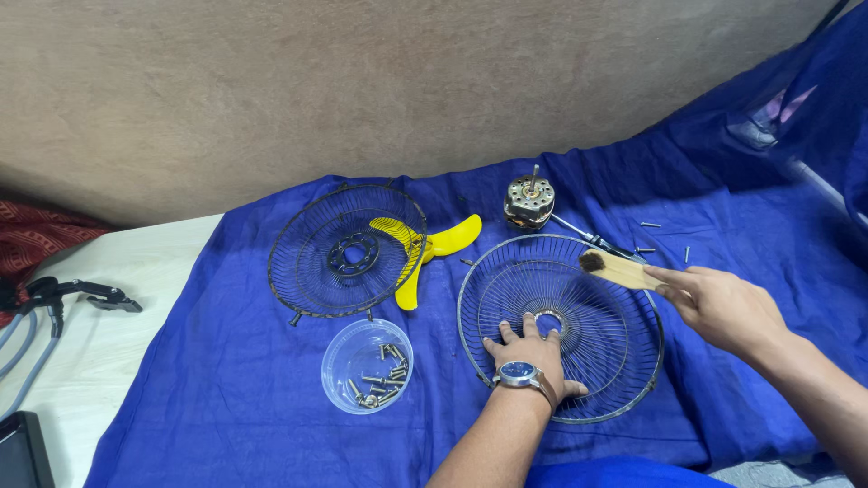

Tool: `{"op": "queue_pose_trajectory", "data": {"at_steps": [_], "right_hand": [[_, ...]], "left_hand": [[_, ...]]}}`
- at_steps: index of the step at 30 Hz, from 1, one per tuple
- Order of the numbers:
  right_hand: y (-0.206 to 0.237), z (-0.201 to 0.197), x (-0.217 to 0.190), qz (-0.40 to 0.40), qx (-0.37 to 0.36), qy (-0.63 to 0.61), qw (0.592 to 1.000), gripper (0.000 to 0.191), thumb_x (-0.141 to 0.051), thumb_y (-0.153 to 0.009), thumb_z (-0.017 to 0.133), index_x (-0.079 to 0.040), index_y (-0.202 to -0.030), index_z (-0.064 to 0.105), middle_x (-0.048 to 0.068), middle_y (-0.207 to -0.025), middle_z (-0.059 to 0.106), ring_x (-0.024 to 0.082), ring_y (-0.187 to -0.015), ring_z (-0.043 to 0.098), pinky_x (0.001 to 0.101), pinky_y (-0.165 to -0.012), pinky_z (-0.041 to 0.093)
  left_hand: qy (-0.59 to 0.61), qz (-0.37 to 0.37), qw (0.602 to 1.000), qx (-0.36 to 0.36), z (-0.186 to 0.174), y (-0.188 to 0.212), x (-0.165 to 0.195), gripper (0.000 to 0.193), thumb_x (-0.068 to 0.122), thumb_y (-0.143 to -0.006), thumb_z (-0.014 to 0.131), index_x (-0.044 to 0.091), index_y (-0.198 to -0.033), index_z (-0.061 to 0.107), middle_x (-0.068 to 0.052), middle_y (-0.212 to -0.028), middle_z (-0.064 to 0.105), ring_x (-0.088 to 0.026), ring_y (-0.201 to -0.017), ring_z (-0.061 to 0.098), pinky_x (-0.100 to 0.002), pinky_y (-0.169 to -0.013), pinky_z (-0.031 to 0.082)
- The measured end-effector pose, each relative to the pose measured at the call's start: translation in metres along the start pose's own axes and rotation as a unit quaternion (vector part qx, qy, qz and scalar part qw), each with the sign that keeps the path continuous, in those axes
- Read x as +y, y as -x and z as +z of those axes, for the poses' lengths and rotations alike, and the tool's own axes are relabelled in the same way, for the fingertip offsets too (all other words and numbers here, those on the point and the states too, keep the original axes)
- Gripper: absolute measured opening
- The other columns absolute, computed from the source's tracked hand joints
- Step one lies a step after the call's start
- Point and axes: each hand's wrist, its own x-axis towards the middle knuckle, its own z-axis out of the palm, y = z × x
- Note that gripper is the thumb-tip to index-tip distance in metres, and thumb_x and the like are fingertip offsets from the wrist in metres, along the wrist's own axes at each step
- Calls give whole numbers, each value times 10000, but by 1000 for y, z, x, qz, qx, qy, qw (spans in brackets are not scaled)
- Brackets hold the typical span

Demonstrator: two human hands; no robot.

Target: The person holds the round wire guard of a disassembled electric fan steady on a bed and brushes dust off its wires with a bristle brush, working around the guard's surface. The fan blades, motor, screws in a plastic bowl, and a screwdriver lie on the cloth nearby.

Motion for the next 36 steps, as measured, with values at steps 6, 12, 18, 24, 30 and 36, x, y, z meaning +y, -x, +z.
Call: {"op": "queue_pose_trajectory", "data": {"at_steps": [6, 12, 18, 24, 30, 36], "right_hand": [[10, 8, -2, 7, 32, -34, 999, 416, -402, -966, 549, -402, -1376, 615, 46, -962, 718, 293, -922, 727, 445, -788, 587], [29, 42, -21, -14, -11, -182, 983, 509, -321, -975, 520, -235, -1476, 527, 182, -1171, 718, 381, -1082, 692, 458, -901, 550], [51, 48, -40, -42, -65, -248, 966, 512, -308, -979, 506, -177, -1474, 503, 183, -1250, 689, 374, -1148, 667, 422, -935, 544], [58, 41, -44, -84, -36, -283, 955, 479, -281, -959, 547, -124, -1411, 550, 176, -1300, 681, 364, -1155, 666, 404, -933, 535], [62, 41, -48, 9, -105, -239, 965, 544, -341, -987, 565, -247, -1521, 520, 163, -1153, 735, 331, -1046, 727, 398, -887, 557], [62, 42, -50, -31, -64, -265, 962, 500, -306, -952, 550, -204, -1442, 545, 168, -1155, 731, 346, -1004, 733, 405, -853, 566]], "left_hand": [[-7, 0, 1000, 7, -2, 3, 1, 1106, 757, -720, 753, 268, -1613, 322, -154, -1716, 112, -519, -1529, 163, -723, -1168, 243], [-10, 2, 1000, -3, -5, 6, 2, 1110, 757, -729, 748, 264, -1618, 302, -163, -1714, 98, -516, -1528, 162, -720, -1165, 250], [-25, -5, 1000, -13, -14, 11, 3, 1071, 709, -773, 758, 249, -1622, 295, -145, -1721, 100, -513, -1530, 167, -720, -1152, 283], [-29, 22, 999, 15, -16, 8, -4, 708, 507, -915, 730, 130, -1480, 530, -186, -1673, 248, -529, -1446, 355, -625, -1058, 463], [-73, 59, 920, 381, -35, -40, -61, 267, 173, -884, 689, 105, -1143, 687, -127, -1235, 620, -325, -1138, 613, -474, -905, 524], [89, 10, 898, 431, -39, -60, -96, 422, 232, -851, 735, 23, -1204, 635, -165, -1175, 632, -352, -1164, 573, -455, -894, 513]]}}
